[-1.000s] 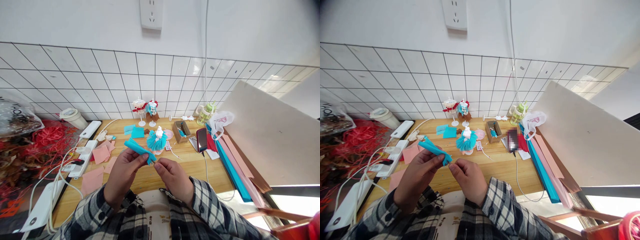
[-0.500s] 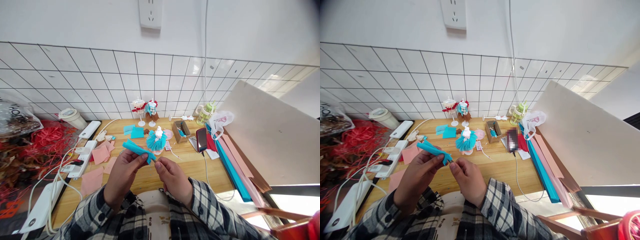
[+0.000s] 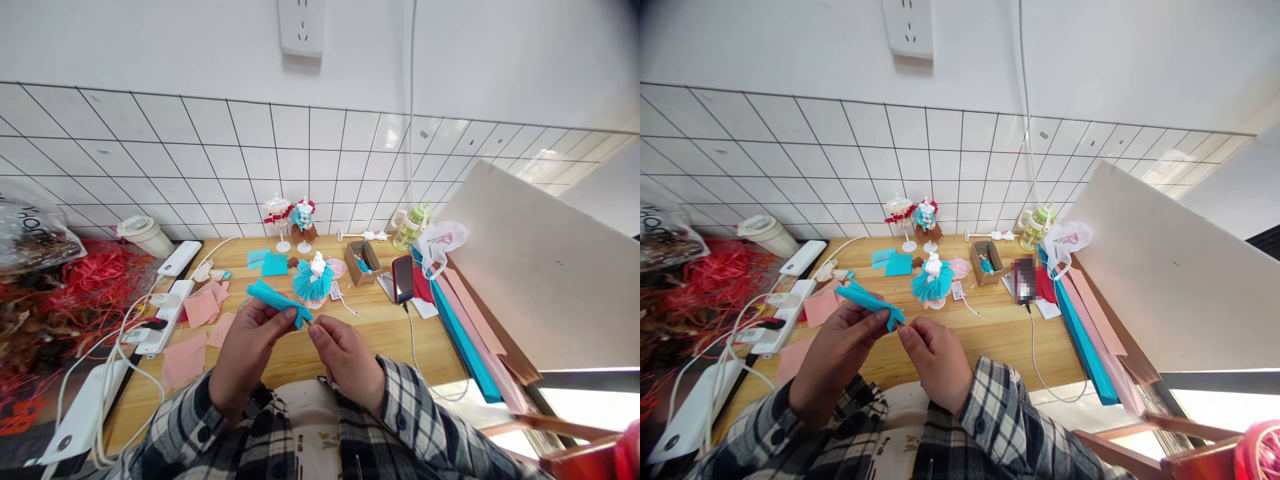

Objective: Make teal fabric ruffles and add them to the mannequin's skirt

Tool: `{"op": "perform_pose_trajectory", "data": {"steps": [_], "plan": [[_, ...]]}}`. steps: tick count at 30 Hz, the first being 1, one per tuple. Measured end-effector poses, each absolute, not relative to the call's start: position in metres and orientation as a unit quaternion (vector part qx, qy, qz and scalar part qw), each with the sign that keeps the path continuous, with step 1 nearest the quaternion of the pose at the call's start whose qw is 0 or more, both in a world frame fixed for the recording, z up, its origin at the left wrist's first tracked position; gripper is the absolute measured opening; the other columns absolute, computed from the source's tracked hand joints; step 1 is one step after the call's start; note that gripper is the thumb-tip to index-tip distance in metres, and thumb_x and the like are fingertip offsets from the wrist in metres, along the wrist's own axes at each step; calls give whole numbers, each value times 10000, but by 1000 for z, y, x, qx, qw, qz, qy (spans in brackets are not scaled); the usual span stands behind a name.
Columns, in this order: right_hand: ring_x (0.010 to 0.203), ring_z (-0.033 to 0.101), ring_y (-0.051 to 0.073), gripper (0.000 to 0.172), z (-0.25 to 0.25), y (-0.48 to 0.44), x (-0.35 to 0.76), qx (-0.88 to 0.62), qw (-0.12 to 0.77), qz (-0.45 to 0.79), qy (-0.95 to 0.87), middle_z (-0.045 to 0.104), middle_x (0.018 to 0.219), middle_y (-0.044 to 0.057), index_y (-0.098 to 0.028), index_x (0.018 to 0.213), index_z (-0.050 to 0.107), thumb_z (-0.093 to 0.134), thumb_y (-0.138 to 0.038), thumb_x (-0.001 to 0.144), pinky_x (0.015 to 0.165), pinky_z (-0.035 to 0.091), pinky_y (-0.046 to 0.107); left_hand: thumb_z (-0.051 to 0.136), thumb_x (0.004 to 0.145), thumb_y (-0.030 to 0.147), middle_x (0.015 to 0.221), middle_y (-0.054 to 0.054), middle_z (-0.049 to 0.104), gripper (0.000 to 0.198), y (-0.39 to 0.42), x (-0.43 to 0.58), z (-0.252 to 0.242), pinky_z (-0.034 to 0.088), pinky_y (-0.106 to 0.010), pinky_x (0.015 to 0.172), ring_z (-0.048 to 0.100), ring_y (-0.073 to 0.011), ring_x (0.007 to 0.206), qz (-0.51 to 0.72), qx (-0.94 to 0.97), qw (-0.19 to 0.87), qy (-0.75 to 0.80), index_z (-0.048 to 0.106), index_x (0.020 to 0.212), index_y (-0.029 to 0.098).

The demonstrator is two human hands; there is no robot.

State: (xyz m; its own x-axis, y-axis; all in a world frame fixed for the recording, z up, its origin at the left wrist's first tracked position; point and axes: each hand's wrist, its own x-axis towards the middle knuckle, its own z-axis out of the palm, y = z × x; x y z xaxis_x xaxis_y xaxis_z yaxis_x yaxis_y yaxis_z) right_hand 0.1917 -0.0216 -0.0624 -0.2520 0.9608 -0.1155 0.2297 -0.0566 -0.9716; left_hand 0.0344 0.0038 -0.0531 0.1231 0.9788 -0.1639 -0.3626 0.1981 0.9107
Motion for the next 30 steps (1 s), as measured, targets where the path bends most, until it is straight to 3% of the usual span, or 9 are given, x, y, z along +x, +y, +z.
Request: {"op": "perform_pose_trajectory", "data": {"steps": [8,16,30], "plan": [[435,332,68,379,-67,-22,193,-501,349,522,-595,339,475,-80,-201,656,383,414,-470,921,451,242,207,772,682,225,756,-1,731,155,4,35,-54,517,-229,682,649,-139,712,514,370,650,420,691,809,186],[385,334,55,445,-69,-23,192,-493,337,576,-559,334,529,-75,-205,672,384,370,-587,900,371,252,191,760,687,207,724,9,708,145,6,35,-53,516,-244,686,649,-147,718,534,356,644,417,689,813,193],[443,336,70,424,-67,-22,194,-492,340,542,-591,351,492,-71,-200,654,391,403,-535,913,447,244,210,769,684,223,733,12,711,135,7,32,-54,491,-212,691,625,-129,718,512,376,657,405,721,809,205]]}}
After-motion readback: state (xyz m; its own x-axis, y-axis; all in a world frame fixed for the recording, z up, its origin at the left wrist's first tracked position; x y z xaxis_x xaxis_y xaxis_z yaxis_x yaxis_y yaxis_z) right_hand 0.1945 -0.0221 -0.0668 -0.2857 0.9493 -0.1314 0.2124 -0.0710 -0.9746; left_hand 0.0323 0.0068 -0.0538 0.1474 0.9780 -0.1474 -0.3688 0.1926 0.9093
